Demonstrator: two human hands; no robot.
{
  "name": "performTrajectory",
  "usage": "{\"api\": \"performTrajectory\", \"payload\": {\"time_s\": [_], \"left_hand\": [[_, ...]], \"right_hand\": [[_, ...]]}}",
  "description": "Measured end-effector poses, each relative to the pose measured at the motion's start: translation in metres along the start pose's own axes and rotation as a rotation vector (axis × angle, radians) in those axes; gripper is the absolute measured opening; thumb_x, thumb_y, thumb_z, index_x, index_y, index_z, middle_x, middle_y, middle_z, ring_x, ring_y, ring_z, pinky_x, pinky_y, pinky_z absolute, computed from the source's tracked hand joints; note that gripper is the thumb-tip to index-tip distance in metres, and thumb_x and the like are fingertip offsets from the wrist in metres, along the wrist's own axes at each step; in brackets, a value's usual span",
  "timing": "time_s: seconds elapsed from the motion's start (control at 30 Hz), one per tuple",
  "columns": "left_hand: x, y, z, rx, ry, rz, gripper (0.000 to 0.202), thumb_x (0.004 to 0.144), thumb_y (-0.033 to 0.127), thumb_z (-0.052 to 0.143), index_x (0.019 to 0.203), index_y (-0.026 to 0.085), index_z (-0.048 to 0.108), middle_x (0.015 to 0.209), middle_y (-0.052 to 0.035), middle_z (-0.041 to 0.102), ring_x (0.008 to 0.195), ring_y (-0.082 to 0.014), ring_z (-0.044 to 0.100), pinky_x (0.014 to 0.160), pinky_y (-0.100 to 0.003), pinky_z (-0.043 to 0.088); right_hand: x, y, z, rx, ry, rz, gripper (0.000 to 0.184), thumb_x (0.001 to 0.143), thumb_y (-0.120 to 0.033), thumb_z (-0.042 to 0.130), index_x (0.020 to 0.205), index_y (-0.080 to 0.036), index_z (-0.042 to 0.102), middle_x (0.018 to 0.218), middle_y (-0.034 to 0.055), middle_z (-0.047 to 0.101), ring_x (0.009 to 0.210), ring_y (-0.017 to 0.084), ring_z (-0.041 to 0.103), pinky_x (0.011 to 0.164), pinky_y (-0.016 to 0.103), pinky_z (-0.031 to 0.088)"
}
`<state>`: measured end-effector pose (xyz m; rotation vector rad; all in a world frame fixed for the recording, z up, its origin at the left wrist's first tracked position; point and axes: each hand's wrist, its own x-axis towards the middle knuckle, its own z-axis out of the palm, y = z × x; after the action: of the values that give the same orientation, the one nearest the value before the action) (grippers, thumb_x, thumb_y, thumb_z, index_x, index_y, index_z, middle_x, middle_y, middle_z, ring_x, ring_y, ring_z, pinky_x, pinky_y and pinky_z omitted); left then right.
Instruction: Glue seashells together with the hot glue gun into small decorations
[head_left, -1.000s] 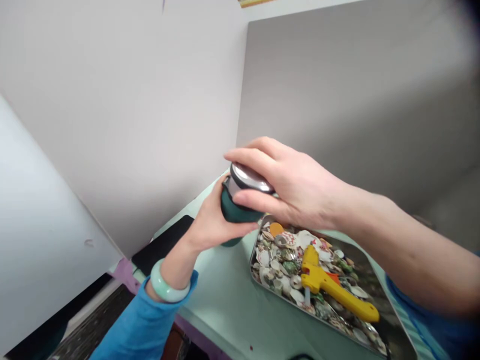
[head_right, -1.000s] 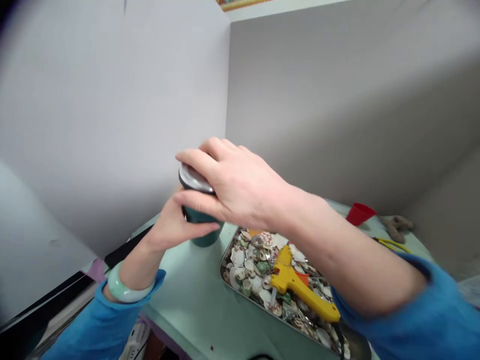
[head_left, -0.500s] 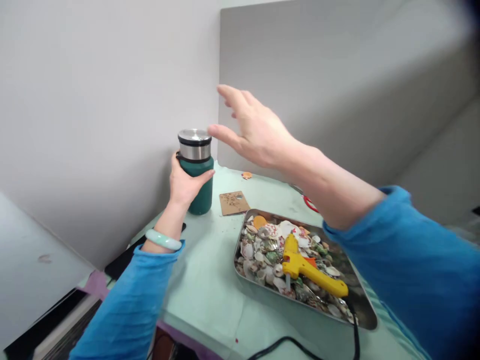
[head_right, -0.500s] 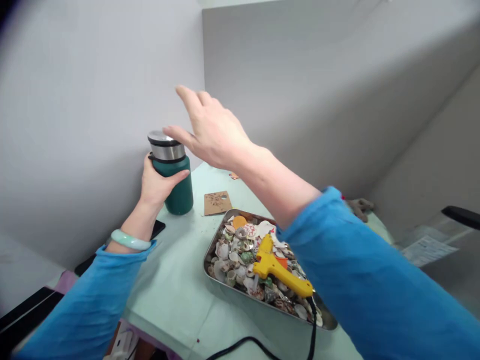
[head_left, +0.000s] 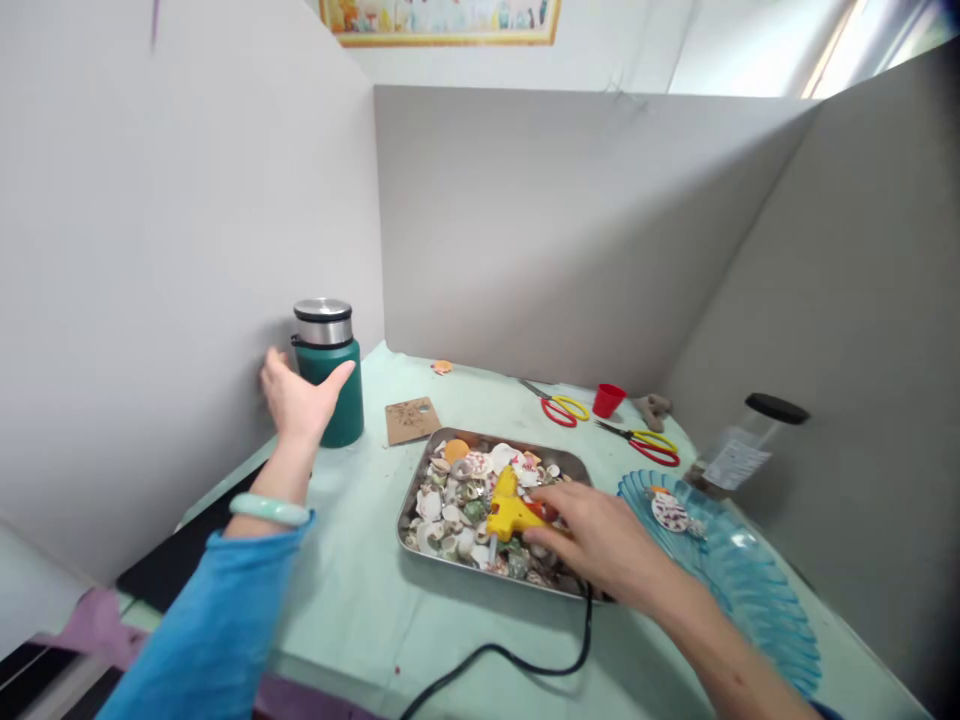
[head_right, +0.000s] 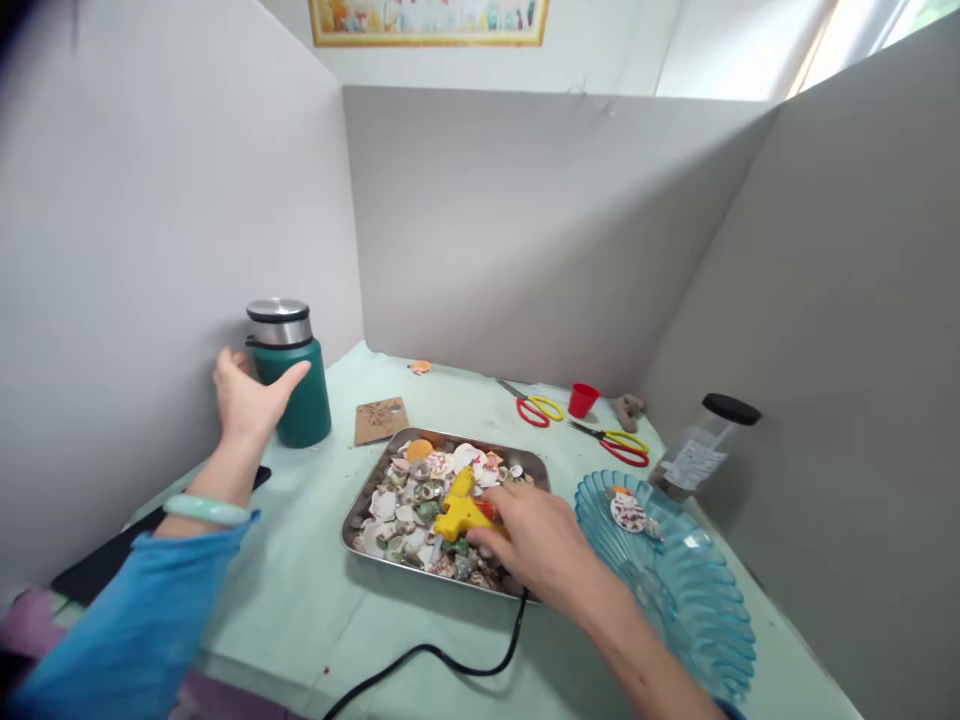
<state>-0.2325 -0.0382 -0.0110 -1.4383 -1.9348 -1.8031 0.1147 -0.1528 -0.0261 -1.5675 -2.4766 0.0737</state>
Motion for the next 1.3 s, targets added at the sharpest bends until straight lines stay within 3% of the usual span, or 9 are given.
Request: {"api": "performTrajectory", "payload": {"time_s": [0.07, 0.1, 0.27, 0.37, 0.47, 0.63, 0.9, 1.13, 1.3], "left_hand": [[-0.021, 0.022, -0.002, 0.021, 0.117, 0.115, 0.075, 0.072, 0.042, 0.063, 0.131, 0.01, 0.031, 0.129, -0.0158, 0.045, 0.122, -0.0306, 0.039, 0.105, -0.046, 0.029], [-0.033, 0.034, 0.0, 0.006, 0.08, 0.194, 0.066, 0.075, 0.039, 0.06, 0.129, 0.012, 0.035, 0.124, -0.0139, 0.049, 0.118, -0.0275, 0.044, 0.102, -0.043, 0.033], [-0.076, 0.075, 0.03, 0.013, -0.782, 0.527, 0.021, 0.081, 0.027, 0.05, 0.096, 0.019, 0.064, 0.094, -0.004, 0.068, 0.093, -0.0188, 0.058, 0.087, -0.031, 0.044], [-0.086, 0.079, 0.051, 0.098, -0.998, 0.626, 0.024, 0.082, 0.02, 0.046, 0.087, 0.022, 0.069, 0.088, -0.0029, 0.07, 0.091, -0.0181, 0.059, 0.085, -0.029, 0.043], [-0.093, 0.08, 0.064, 0.21, -1.136, 0.698, 0.023, 0.077, 0.019, 0.049, 0.089, 0.022, 0.07, 0.089, -0.0052, 0.07, 0.09, -0.0202, 0.061, 0.083, -0.029, 0.044], [-0.099, 0.088, 0.068, 0.313, -1.182, 0.743, 0.027, 0.077, 0.03, 0.051, 0.097, 0.021, 0.067, 0.096, -0.0078, 0.069, 0.09, -0.0218, 0.062, 0.078, -0.028, 0.045], [-0.089, 0.102, 0.063, 0.357, -1.235, 0.81, 0.028, 0.076, 0.031, 0.052, 0.099, 0.025, 0.066, 0.098, -0.0063, 0.067, 0.087, -0.022, 0.063, 0.075, -0.029, 0.046], [-0.105, 0.133, 0.093, 0.569, -1.225, 0.692, 0.03, 0.073, 0.036, 0.056, 0.086, 0.013, 0.07, 0.091, -0.0193, 0.068, 0.089, -0.0308, 0.063, 0.074, -0.037, 0.048], [-0.111, 0.129, 0.105, 0.518, -1.206, 0.663, 0.028, 0.068, 0.033, 0.06, 0.089, 0.016, 0.068, 0.092, -0.0142, 0.068, 0.087, -0.0266, 0.064, 0.07, -0.031, 0.048]], "right_hand": [[-0.005, -0.001, 0.011, 0.069, 0.004, 0.035, 0.03, 0.081, -0.043, 0.056, 0.104, -0.024, 0.059, 0.097, 0.0054, 0.065, 0.085, 0.021, 0.06, 0.068, 0.027, 0.038], [-0.006, -0.002, 0.014, 0.092, 0.005, 0.063, 0.031, 0.079, -0.043, 0.058, 0.103, -0.023, 0.059, 0.096, 0.0054, 0.066, 0.084, 0.022, 0.06, 0.067, 0.027, 0.038], [-0.003, 0.004, 0.016, 0.302, 0.05, 0.095, 0.035, 0.082, -0.036, 0.054, 0.113, -0.022, 0.054, 0.094, 0.0073, 0.065, 0.087, 0.024, 0.059, 0.072, 0.03, 0.038], [0.0, 0.019, 0.012, 0.738, 0.164, 0.162, 0.034, 0.086, -0.041, 0.046, 0.115, -0.023, 0.052, 0.089, 0.0042, 0.062, 0.075, 0.018, 0.058, 0.069, 0.029, 0.041], [0.009, 0.032, 0.009, 1.228, 0.258, 0.276, 0.035, 0.08, -0.046, 0.054, 0.103, -0.02, 0.053, 0.064, -0.0039, 0.049, 0.052, 0.011, 0.047, 0.053, 0.025, 0.039], [0.025, 0.033, 0.016, 1.545, 0.335, 0.325, 0.041, 0.074, -0.044, 0.064, 0.101, -0.015, 0.054, 0.05, -0.0098, 0.032, 0.045, 0.008, 0.031, 0.046, 0.022, 0.034], [0.016, 0.029, 0.024, 1.221, 0.379, 0.321, 0.038, 0.075, -0.044, 0.062, 0.1, -0.016, 0.057, 0.047, -0.0068, 0.043, 0.045, 0.01, 0.039, 0.048, 0.024, 0.032], [0.014, 0.028, 0.025, 1.19, 0.417, 0.328, 0.039, 0.076, -0.045, 0.059, 0.102, -0.016, 0.057, 0.047, -0.007, 0.042, 0.045, 0.011, 0.038, 0.048, 0.024, 0.031], [0.013, 0.025, 0.026, 1.165, 0.427, 0.329, 0.038, 0.074, -0.045, 0.062, 0.099, -0.017, 0.059, 0.05, -0.0057, 0.045, 0.046, 0.01, 0.038, 0.045, 0.023, 0.03]]}}
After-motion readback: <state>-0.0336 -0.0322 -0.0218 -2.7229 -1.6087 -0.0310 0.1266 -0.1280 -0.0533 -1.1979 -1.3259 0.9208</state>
